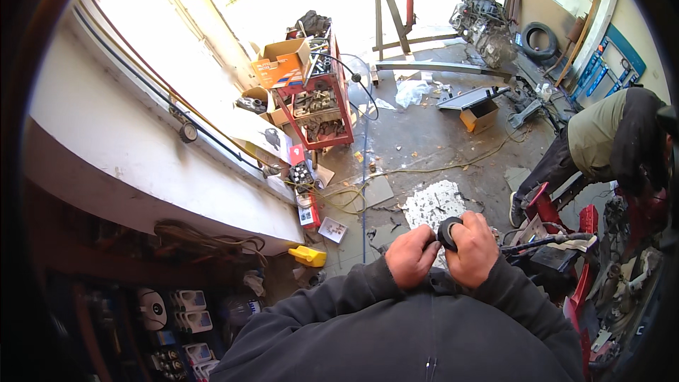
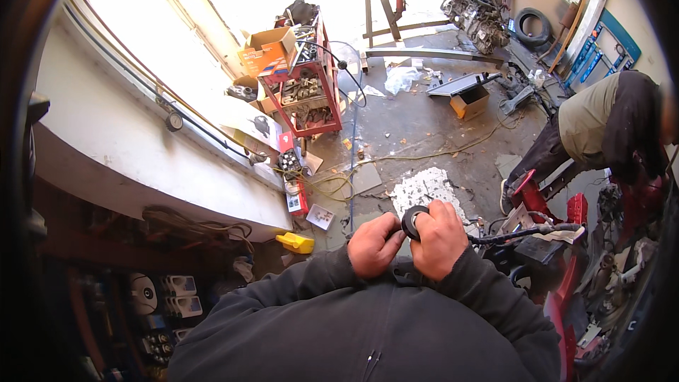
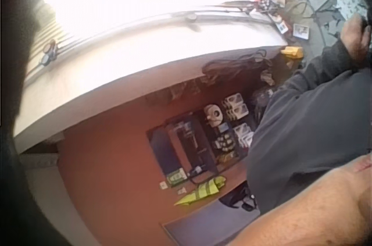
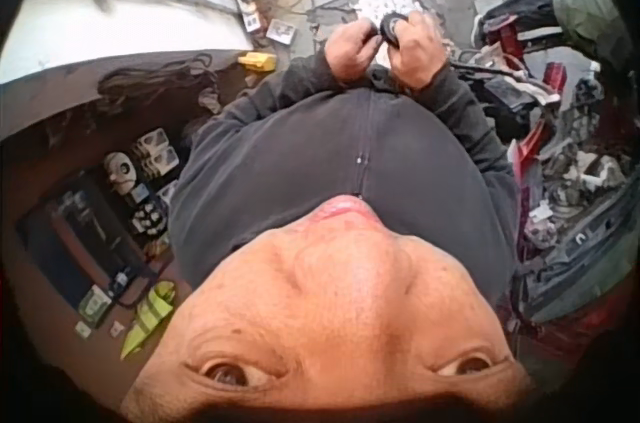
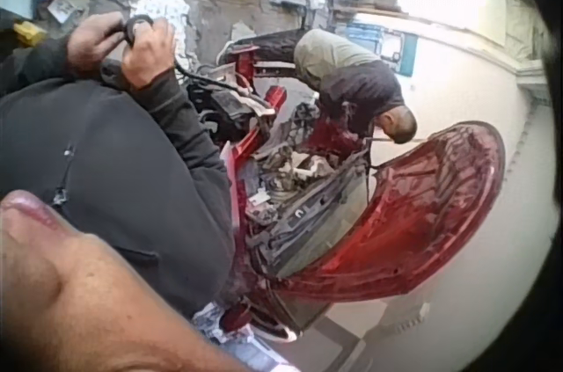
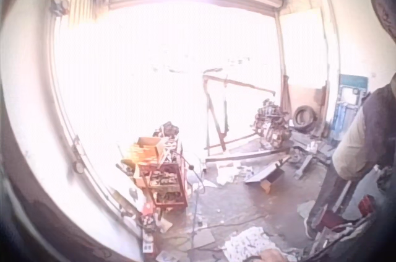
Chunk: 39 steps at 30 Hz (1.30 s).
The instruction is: The person wraps electrical tape around a motorcycle wiring harness connector. They repeatedly wrap and adjust the tape to secure the connection while another person works on the motorcycle in the background.
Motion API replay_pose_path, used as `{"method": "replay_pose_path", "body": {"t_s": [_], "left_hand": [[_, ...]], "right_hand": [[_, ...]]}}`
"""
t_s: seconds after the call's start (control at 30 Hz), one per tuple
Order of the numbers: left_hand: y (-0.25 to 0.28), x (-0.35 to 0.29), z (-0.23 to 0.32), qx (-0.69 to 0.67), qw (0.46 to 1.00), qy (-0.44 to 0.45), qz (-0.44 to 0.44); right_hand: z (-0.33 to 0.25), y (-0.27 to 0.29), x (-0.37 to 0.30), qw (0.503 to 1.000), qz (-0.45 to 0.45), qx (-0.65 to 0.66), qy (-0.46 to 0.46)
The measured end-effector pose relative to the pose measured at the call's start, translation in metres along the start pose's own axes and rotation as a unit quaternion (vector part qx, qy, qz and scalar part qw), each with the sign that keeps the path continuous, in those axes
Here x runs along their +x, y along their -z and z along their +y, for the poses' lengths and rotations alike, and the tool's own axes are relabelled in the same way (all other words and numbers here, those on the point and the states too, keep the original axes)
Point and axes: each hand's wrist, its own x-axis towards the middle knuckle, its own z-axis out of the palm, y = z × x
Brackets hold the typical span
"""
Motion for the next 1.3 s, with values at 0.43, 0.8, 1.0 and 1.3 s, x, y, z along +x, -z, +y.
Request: {"method": "replay_pose_path", "body": {"t_s": [0.43,0.8,1.0,1.3], "left_hand": [[-0.002,-0.001,-0.028,-0.217,0.971,0.094,0.042],[0.0,0.002,-0.006,-0.273,0.952,0.142,0.007],[0.008,0.001,-0.035,-0.214,0.959,0.151,0.106],[0.013,0.003,-0.038,-0.253,0.952,0.164,0.049]], "right_hand": [[0.038,0.013,0.008,0.98,0.192,0.013,-0.051],[0.077,0.006,0.001,0.974,0.206,0.027,-0.089],[0.107,0.019,-0.015,0.94,0.304,0.007,-0.157],[0.079,0.035,-0.044,0.976,0.024,0.2,-0.085]]}}
